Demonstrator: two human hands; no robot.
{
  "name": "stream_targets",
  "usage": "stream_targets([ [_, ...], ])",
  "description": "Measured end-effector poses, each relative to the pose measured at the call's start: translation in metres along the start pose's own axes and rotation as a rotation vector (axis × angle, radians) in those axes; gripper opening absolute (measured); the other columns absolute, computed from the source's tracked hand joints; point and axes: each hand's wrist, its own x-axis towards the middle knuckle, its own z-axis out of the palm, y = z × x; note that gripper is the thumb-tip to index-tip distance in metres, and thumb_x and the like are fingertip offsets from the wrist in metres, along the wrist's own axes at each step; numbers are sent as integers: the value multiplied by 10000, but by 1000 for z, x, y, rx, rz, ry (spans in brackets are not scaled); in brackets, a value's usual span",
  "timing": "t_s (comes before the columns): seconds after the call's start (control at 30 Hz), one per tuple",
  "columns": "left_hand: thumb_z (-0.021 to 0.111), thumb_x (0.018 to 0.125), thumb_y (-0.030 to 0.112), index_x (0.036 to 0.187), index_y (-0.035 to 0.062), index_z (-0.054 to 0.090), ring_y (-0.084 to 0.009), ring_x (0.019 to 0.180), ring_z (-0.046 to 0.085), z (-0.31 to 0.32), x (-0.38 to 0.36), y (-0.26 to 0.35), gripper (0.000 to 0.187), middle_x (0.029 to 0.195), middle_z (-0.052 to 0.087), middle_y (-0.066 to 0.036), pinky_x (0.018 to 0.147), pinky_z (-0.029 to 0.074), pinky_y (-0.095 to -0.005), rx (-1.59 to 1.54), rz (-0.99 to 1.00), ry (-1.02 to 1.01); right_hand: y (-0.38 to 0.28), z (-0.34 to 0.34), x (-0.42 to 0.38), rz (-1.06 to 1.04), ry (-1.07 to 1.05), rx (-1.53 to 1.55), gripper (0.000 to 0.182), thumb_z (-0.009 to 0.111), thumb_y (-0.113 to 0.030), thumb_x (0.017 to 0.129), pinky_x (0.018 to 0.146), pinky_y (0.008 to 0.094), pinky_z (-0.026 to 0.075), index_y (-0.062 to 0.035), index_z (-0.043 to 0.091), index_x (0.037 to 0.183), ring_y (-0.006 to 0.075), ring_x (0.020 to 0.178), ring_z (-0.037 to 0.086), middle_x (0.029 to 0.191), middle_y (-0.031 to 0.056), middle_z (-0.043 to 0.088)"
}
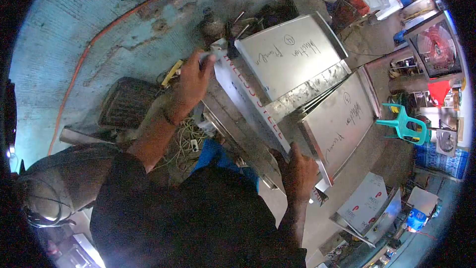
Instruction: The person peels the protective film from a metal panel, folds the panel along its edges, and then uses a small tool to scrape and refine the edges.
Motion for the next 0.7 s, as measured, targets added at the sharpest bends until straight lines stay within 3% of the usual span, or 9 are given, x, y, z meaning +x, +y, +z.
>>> stream_targets([
  [0.07,582,984,276,1002,-10,534,-302,666,591,-6,17,-9,291,749,589,-196,647,481,-430,-68,-188,1,-1,2,2,49,-47,9,472,715,-510,822,643,508,495,-112,632,1063,388,704,675,716,176,672],
  [0.1,582,984,276,1002,-10,534,-302,666,591,-4,10,-7,291,749,589,-196,647,481,-430,-69,-188,-2,-2,1,0,52,-49,9,472,715,-510,822,643,508,495,-112,632,1063,388,704,675,716,176,672],
  [0.17,576,990,282,988,-14,529,-274,627,595,3,-4,0,300,738,598,-188,596,479,-399,-90,59,-33,-3,-2,3,-3,-11,-7,469,722,-499,820,616,491,495,-99,626,1045,379,696,677,715,168,676],
  [0.2,576,990,282,988,-14,529,-274,627,595,3,4,-2,300,738,598,-188,596,479,-399,-90,61,-29,-3,-3,6,-6,-8,-6,469,722,-499,820,616,491,495,-99,626,1045,379,696,677,715,168,676],
  [0.27,561,980,385,997,25,557,-439,738,662,2,18,-7,361,785,651,-228,644,514,-501,-175,-44,97,-3,-2,5,26,-42,-7,462,726,-488,819,582,474,492,-80,617,1006,376,681,675,707,177,671],
  [0.3,572,992,331,987,-16,538,-186,597,598,3,12,-6,348,712,608,-139,557,475,-355,3,34,73,-3,-2,2,27,-42,-8,462,726,-488,819,582,474,492,-80,617,1006,376,681,675,707,177,671],
  [0.53,556,999,359,1032,-12,537,-141,580,544,5,1,-1,373,671,565,-57,538,456,-327,-134,-96,-88,-1,-3,5,-82,67,12,451,728,-481,815,578,474,477,-72,597,954,383,606,636,638,181,629],
  [0.67,569,991,351,1000,-21,547,-176,555,546,4,14,-13,373,666,558,-84,534,456,-331,-79,-42,84,5,5,4,-96,100,-10,454,717,-493,819,583,484,475,-73,595,939,394,622,634,650,186,635],
  [0.7,573,988,366,988,-16,542,-194,569,553,2,0,10,384,690,553,-108,529,456,-348,-18,-137,-60,6,4,7,-89,107,-10,454,717,-493,819,583,484,475,-73,595,939,394,622,634,650,186,635],
])
